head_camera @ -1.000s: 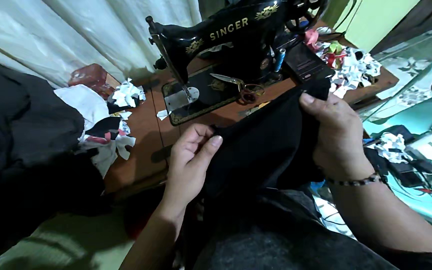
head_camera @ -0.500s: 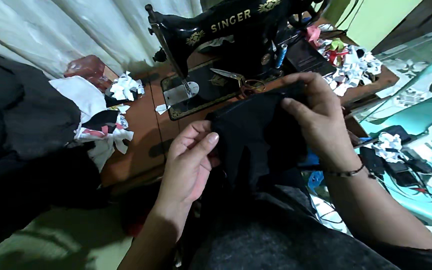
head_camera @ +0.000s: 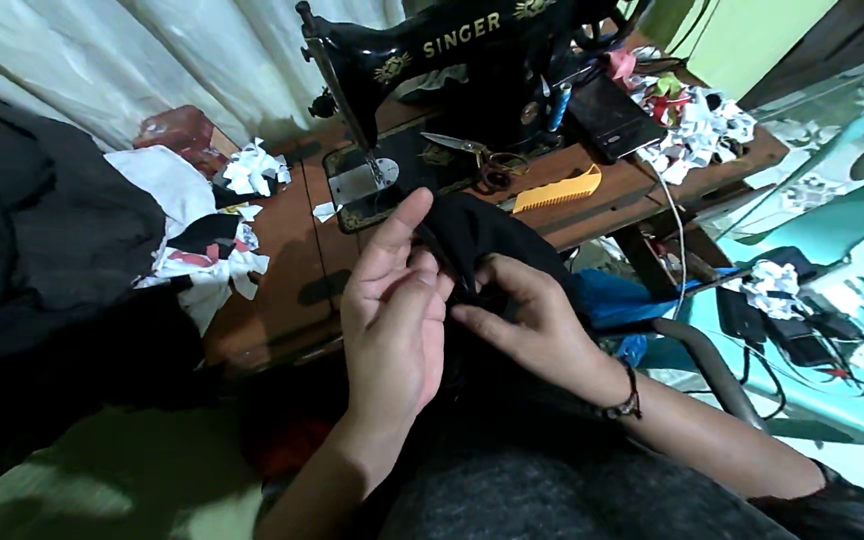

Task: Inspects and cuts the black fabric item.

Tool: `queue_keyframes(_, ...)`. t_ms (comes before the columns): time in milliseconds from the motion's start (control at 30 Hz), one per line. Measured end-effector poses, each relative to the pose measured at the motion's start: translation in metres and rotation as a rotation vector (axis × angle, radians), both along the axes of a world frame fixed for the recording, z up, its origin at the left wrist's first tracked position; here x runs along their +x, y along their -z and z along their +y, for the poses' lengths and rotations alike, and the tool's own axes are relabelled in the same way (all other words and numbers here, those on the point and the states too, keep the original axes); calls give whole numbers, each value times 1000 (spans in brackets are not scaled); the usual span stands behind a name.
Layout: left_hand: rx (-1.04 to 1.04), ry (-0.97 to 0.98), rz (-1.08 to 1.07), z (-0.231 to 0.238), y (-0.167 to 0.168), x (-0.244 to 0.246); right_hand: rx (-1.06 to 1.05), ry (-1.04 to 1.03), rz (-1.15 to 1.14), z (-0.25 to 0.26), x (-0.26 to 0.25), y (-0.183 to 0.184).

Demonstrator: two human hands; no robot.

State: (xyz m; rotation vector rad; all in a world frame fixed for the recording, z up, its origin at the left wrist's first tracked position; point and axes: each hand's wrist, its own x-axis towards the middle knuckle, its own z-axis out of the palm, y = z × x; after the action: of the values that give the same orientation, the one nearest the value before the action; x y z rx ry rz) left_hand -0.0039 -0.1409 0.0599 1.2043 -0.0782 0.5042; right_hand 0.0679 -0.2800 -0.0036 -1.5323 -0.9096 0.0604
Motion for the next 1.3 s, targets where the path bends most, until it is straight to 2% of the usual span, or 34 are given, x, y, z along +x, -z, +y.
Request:
queue_keyframes(100,300,-61,-88,7,5,-6,147,-233,342,-10,8,-3)
queue_keyframes(167,536,-219,-132,13,9,-8,208,-349,506,-17,11,-5)
queue_keyframes(267,801,-448,-157,21,18,-12,242,-413,563,-24,12,-10)
queue_keyframes(333,891,-530,-183,24,23,-15,246,-432,548,-28,12,-11)
queue_keyframes(500,927,-557,-237,29,30,-17,248,-412,519,-30,12,-9)
queue_keyframes(767,882,-382,-95,39,34,-18,286,-479,580,-33,12,-8)
queue_keyframes(900,994,-344,-53,44,32,-21,300,-488,582,-33,11,-6)
queue_keyframes(1067,1152,-367,-199,31,26,-26,250,-460,571,-32,10,-5)
queue_keyframes(1300,1135,-239,-237,35,23,-16,179,-478,539,-34,12,-1)
